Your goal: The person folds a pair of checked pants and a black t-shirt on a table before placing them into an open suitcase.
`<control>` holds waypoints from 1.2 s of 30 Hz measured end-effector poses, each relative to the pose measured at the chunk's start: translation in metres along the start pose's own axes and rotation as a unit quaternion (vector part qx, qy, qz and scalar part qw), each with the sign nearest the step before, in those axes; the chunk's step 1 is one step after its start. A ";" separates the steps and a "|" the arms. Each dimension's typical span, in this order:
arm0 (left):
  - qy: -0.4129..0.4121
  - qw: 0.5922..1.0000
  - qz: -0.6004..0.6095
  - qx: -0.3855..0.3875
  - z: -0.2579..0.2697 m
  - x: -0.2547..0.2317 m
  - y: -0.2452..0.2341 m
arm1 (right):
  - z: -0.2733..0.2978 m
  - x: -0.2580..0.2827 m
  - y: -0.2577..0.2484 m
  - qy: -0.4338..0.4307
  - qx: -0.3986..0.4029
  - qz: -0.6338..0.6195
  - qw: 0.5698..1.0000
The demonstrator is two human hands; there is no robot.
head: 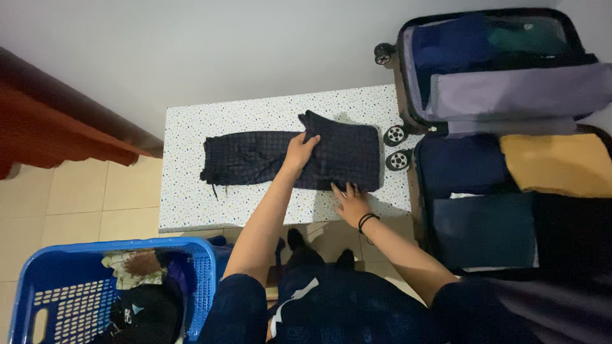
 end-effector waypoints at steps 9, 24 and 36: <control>0.002 1.000 0.004 0.008 0.000 -0.006 -0.052 | -0.026 0.027 0.006 0.055 -0.007 0.077 0.995; 0.011 0.997 -0.070 -0.001 -0.004 0.001 -0.163 | -0.056 0.085 0.007 -0.092 -0.014 -0.054 0.994; -0.009 0.992 -0.122 -0.023 0.001 0.030 -0.273 | -0.051 0.098 0.004 -0.048 0.038 -0.051 0.997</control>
Point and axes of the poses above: each hand's wrist, its own z-axis away from the middle knuckle, its own y-axis out of the palm, x = y × z, the point moved 1 cm from there along -z, towards the middle knuckle, and after that the axes turned 3 degrees about z, right-handed, at the moved point
